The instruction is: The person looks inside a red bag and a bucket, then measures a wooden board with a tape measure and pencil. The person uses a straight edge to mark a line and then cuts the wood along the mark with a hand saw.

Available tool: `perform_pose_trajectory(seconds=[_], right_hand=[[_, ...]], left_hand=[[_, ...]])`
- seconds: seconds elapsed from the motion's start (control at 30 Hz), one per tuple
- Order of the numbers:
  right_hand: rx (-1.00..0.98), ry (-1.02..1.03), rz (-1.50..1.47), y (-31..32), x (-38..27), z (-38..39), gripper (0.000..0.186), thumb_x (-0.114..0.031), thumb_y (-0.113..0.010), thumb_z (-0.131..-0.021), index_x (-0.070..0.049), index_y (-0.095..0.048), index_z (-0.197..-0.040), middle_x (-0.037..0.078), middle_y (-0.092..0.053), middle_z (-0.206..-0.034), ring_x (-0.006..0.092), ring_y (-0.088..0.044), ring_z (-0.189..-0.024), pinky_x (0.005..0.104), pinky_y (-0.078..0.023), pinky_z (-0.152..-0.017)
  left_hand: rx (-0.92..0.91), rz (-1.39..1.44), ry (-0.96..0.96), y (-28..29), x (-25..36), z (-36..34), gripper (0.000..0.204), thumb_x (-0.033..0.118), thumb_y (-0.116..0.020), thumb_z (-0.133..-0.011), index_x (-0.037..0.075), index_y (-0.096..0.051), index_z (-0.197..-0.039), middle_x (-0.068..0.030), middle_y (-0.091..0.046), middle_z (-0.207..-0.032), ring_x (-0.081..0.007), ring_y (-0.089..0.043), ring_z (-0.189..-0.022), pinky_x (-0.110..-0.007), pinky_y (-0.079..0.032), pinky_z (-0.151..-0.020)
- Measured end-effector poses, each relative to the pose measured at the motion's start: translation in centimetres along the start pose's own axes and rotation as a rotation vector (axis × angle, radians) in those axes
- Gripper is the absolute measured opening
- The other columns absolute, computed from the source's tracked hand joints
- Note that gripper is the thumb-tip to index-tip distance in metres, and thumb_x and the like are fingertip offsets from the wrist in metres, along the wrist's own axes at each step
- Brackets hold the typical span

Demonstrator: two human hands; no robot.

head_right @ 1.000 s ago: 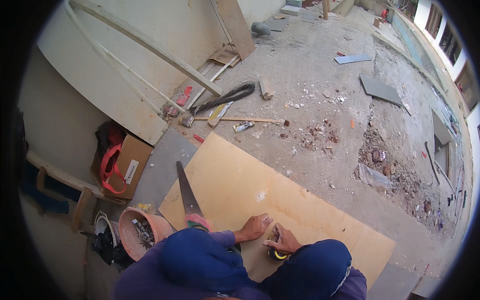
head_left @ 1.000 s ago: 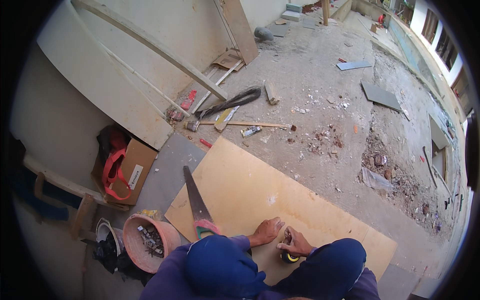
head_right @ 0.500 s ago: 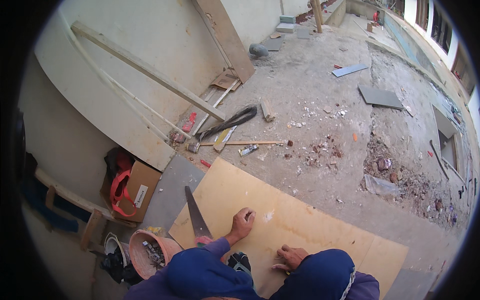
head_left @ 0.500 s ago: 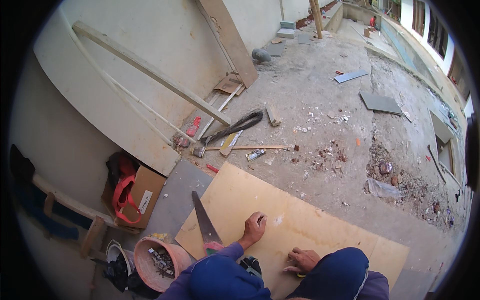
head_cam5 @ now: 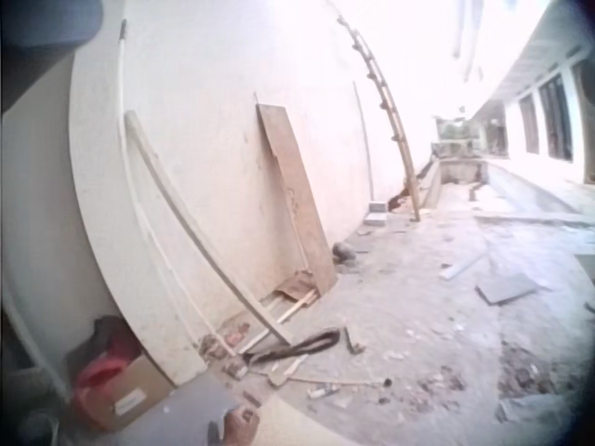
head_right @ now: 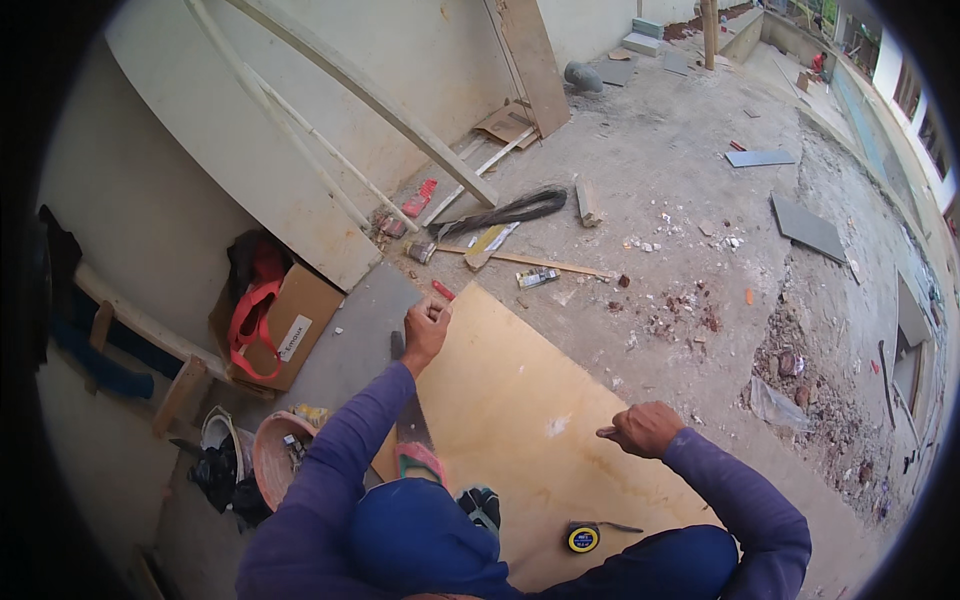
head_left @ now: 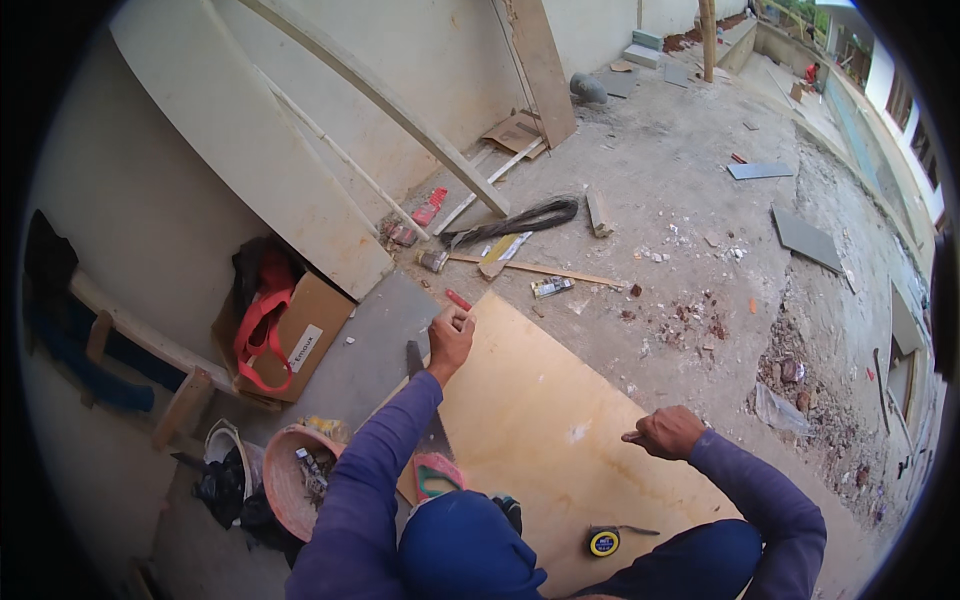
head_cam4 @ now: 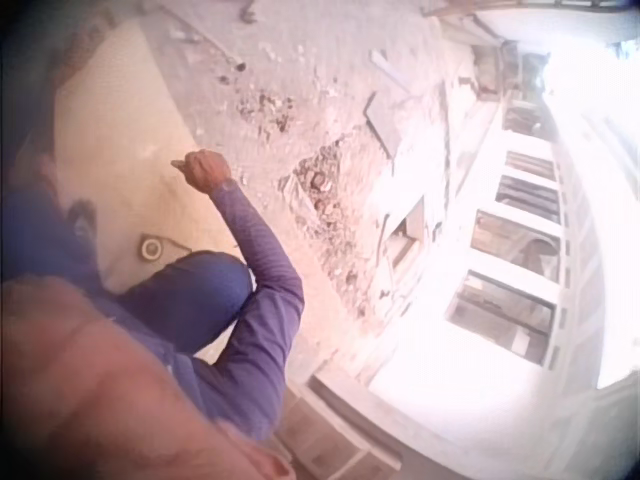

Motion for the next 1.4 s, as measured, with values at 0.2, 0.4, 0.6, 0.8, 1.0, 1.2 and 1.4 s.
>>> perform_pose_trajectory(seconds=[0.2,0.4,0.6,0.8,1.0,1.2,1.4], right_hand=[[0.136,0.2,0.024,4.7,-5.3,-12.1,0.049,-0.049,-0.051,-0.11,-0.003,-0.063,-0.102,0.022,-0.071,-0.078,0.0431,-0.073,-0.073,0.0528,-0.056,-0.064],[0.442,0.135,-0.191,-4.3,-13.1,-19.5,0.027,-0.034,-0.054,-0.11,-0.012,-0.055,-0.126,0.017,-0.057,-0.12,0.0341,-0.072,-0.093,0.0484,-0.058,-0.071],[0.573,0.065,-0.203,-10.8,-15.7,-20.7,0.049,-0.018,-0.052,-0.1,-0.02,-0.055,-0.149,0.007,-0.058,-0.13,0.0238,-0.062,-0.107,0.039,-0.051,-0.085],[0.598,0.087,-0.154,-11.5,-15.7,-21.0,0.05,-0.017,-0.054,-0.098,-0.02,-0.057,-0.147,0.005,-0.059,-0.129,0.0208,-0.061,-0.109,0.038,-0.048,-0.087],[0.556,0.051,-0.226,-10.4,-16.0,-20.9,0.045,-0.018,-0.055,-0.098,-0.022,-0.058,-0.143,0.004,-0.059,-0.128,0.0202,-0.062,-0.11,0.0376,-0.048,-0.087],[0.558,0.061,-0.256,-9.5,-16.5,-20.9,0.041,-0.02,-0.054,-0.099,-0.024,-0.058,-0.14,0.004,-0.06,-0.125,0.0207,-0.063,-0.11,0.0386,-0.049,-0.087],[0.538,0.034,-0.214,-10.1,-15.1,-20.6,0.044,-0.021,-0.054,-0.098,-0.024,-0.058,-0.142,0.004,-0.06,-0.127,0.0214,-0.063,-0.111,0.0392,-0.05,-0.089]], left_hand=[[0.07,-0.065,0.07,4.5,-3.2,-13.2,0.013,0.013,-0.076,-0.091,0.001,-0.073,-0.088,-0.0093,-0.074,-0.072,-0.0196,-0.072,-0.066,-0.037,-0.056,-0.066],[0.023,0.142,0.183,5.6,1.9,-22.0,0.019,0.016,-0.071,-0.101,0.001,-0.07,-0.09,-0.0084,-0.073,-0.077,-0.0167,-0.074,-0.063,-0.03,-0.058,-0.051],[0.116,0.227,0.2,8.4,5.1,-29.5,0.026,0.02,-0.072,-0.102,-0.007,-0.069,-0.1,-0.0169,-0.076,-0.091,-0.0228,-0.077,-0.073,-0.032,-0.065,-0.061],[0.209,0.335,0.198,9.9,7.0,-37.4,0.051,0.032,-0.077,-0.101,-0.015,-0.065,-0.117,-0.0251,-0.074,-0.11,-0.0317,-0.078,-0.095,-0.038,-0.068,-0.08],[0.297,0.296,0.22,14.5,9.4,-44.6,0.073,0.042,-0.077,-0.1,-0.019,-0.058,-0.135,-0.0299,-0.068,-0.128,-0.0406,-0.072,-0.117,-0.044,-0.066,-0.093],[0.347,0.217,0.188,18.6,10.8,-50.8,0.082,0.048,-0.076,-0.099,-0.017,-0.052,-0.144,-0.0258,-0.062,-0.139,-0.0356,-0.068,-0.121,-0.043,-0.066,-0.087],[0.351,0.417,0.22,14.4,11.4,-51.9,0.08,0.044,-0.076,-0.1,-0.012,-0.048,-0.149,-0.0269,-0.054,-0.149,-0.0385,-0.06,-0.134,-0.05,-0.061,-0.1]])
Point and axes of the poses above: each hand's wrist, its own z-axis away from the middle knuckle, its own y-axis out of the back of the hand, x = y × z, the point moved 1 cm from there along -z, towards the middle knuckle
